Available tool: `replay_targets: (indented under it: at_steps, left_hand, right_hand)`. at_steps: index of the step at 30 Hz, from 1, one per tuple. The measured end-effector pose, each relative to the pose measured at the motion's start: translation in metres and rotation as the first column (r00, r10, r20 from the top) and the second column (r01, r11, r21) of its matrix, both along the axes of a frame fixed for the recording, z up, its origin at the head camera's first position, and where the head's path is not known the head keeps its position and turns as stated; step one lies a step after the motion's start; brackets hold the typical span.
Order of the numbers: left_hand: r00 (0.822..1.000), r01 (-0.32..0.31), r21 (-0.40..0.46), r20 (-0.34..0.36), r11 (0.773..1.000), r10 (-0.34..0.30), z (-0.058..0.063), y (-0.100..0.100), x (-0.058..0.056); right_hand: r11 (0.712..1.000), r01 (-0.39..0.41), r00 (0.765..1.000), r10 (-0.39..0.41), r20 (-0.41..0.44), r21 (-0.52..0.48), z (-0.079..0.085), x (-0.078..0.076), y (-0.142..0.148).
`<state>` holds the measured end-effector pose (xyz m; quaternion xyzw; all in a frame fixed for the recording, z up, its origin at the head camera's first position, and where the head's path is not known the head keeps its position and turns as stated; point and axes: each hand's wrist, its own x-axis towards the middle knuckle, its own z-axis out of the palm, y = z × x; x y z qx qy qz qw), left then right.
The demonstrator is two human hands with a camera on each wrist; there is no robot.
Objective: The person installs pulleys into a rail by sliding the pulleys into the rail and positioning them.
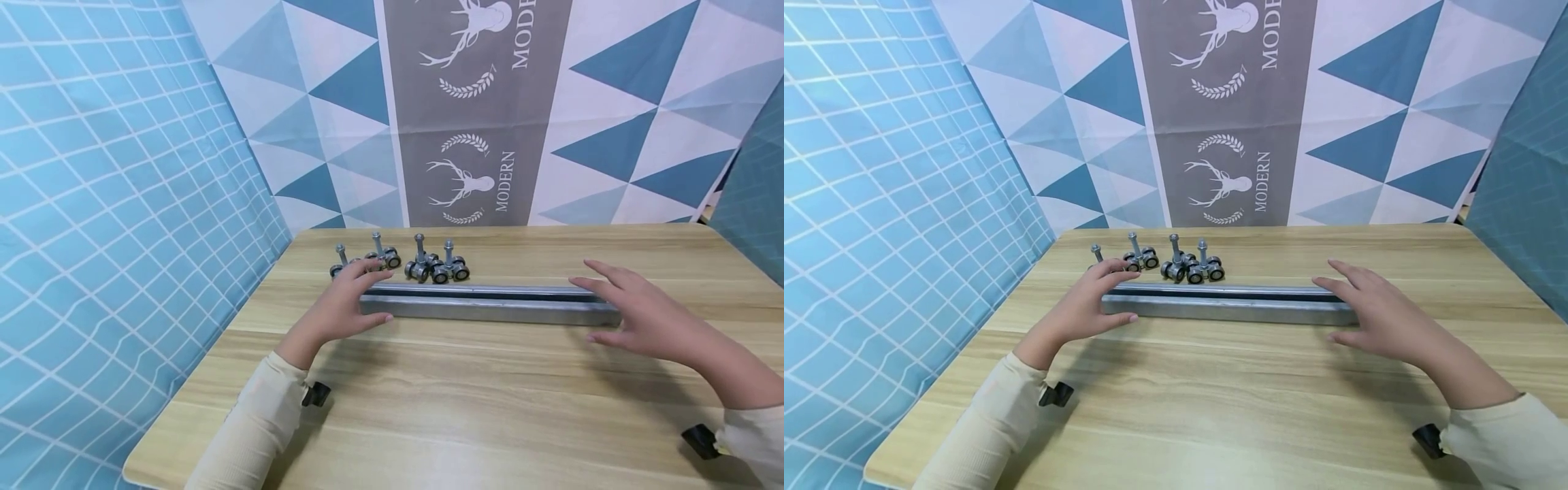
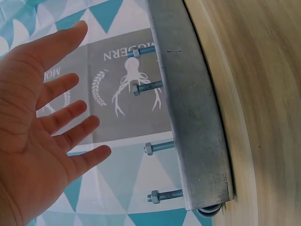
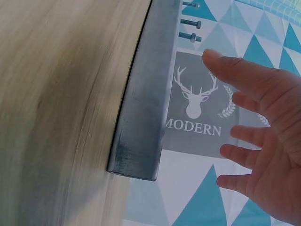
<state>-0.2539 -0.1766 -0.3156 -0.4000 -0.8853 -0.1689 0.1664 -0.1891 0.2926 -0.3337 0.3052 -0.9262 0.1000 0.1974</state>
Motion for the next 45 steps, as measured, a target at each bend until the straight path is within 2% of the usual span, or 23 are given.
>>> replay_targets:
  at_steps: [7,16,22,29,37,45]
  left_hand:
    - [0.999,-0.015,0.018,0.039,1.000,0.014,0.001,-0.002,-0.002]
    - [0.998,-0.028,0.051,0.065,0.998,0.024,0.001,-0.008,-0.007]
    - [0.995,-0.028,0.034,0.094,0.999,0.024,-0.001,-0.013,-0.013]
    - [0.984,-0.053,0.024,0.170,0.998,0.049,0.008,-0.014,-0.022]
    - [0.981,-0.083,-0.030,0.175,0.996,0.087,0.017,-0.012,-0.036]
    - [0.969,-0.120,-0.056,0.211,0.991,0.129,0.020,-0.017,-0.050]
  right_hand:
    - [0.999,0.040,0.997,-0.039,0.065,-0.016,-0.001,-0.001,0.002]
    - [0.999,0.046,0.995,-0.046,0.093,0.003,-0.005,-0.006,0.007]
    - [0.998,0.064,0.987,-0.065,0.144,0.014,-0.006,-0.012,0.008]
    - [0.998,0.059,0.978,-0.065,0.196,0.033,-0.004,-0.025,0.007]
    - [0.995,0.072,0.958,-0.089,0.273,0.072,-0.005,-0.035,0.006]
    - [0.996,0.035,0.956,-0.059,0.287,0.086,-0.005,-0.043,0.008]
